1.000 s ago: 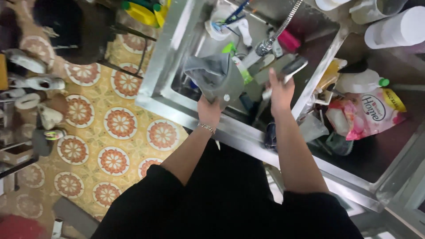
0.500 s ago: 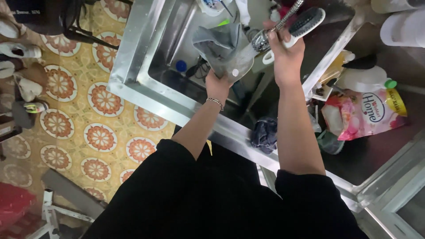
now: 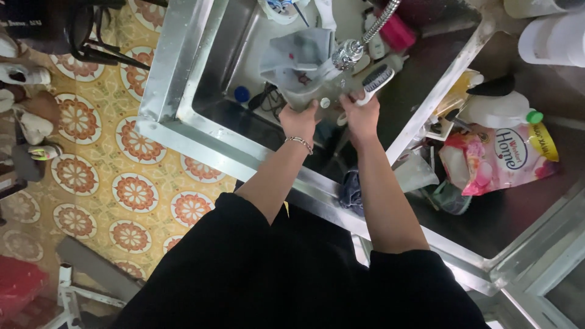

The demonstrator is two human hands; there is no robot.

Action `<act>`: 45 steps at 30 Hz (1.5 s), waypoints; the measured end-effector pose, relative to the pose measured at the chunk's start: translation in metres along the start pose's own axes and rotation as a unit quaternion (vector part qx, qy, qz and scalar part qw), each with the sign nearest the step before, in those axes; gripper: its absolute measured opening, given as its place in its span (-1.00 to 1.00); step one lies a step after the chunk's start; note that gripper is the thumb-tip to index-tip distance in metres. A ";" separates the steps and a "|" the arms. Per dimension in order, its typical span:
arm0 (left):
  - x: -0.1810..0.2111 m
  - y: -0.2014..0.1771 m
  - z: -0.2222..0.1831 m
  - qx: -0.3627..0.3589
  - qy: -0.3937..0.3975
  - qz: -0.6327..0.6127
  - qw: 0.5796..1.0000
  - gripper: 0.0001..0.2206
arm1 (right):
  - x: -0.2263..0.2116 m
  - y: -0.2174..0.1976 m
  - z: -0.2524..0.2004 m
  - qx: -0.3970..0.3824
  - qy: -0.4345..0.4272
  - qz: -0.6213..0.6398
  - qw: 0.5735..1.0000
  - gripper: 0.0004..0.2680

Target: Hand-washing and scrubbing multiple baseball caps in a sink using a brush and soap.

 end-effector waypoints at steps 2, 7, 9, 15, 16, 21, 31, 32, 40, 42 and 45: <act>-0.004 -0.007 0.004 0.019 -0.002 -0.008 1.000 -0.26 | 0.004 0.017 0.003 0.000 0.013 0.004 1.000 -0.72; 0.011 -0.020 0.019 0.022 0.014 -0.017 1.000 -0.17 | -0.097 0.060 -0.046 -0.011 -0.005 0.221 0.975 -0.72; 0.034 -0.019 0.002 0.030 0.018 0.030 0.999 -0.11 | -0.091 0.047 -0.035 0.009 -0.049 0.214 0.976 -0.65; 0.021 0.014 0.017 -0.021 -0.021 0.002 1.000 -0.10 | -0.049 0.000 -0.014 0.089 -0.119 0.173 0.974 -0.55; 0.005 0.022 0.039 -0.008 -0.023 -0.053 0.998 -0.22 | -0.053 -0.007 -0.018 0.105 -0.121 0.165 0.973 -0.54; -0.011 0.047 0.061 0.000 0.185 0.046 0.982 -0.60 | -0.098 -0.002 -0.059 0.144 -0.128 0.086 0.978 -0.57; -0.082 0.023 0.123 -0.168 -0.074 -0.212 0.960 -0.39 | -0.099 0.011 -0.089 -0.009 -0.109 0.014 0.994 -0.83; -0.064 0.020 0.111 -0.168 -0.072 -0.212 0.960 -0.39 | -0.115 0.014 -0.091 -0.010 -0.111 0.015 0.994 -0.83; -0.015 0.006 0.082 -0.168 -0.038 -0.314 0.934 -0.47 | -0.060 -0.019 -0.003 0.132 0.103 0.207 0.964 -0.78; -0.012 0.002 0.080 -0.152 -0.037 -0.333 0.930 -0.41 | -0.065 -0.003 -0.015 0.104 0.111 0.192 0.969 -0.77; -0.005 -0.004 0.081 -0.128 -0.031 -0.337 0.932 -0.33 | -0.085 0.028 -0.041 0.053 0.128 0.235 0.962 -0.75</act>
Point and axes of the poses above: each hand's wrist, its own z-axis towards the middle knuckle, its own y-axis out of the palm, x = y × z, the point moved 5 cm from there along z, towards the middle knuckle, and after that the axes turned 2 degrees about z, right-handed, at the moved point
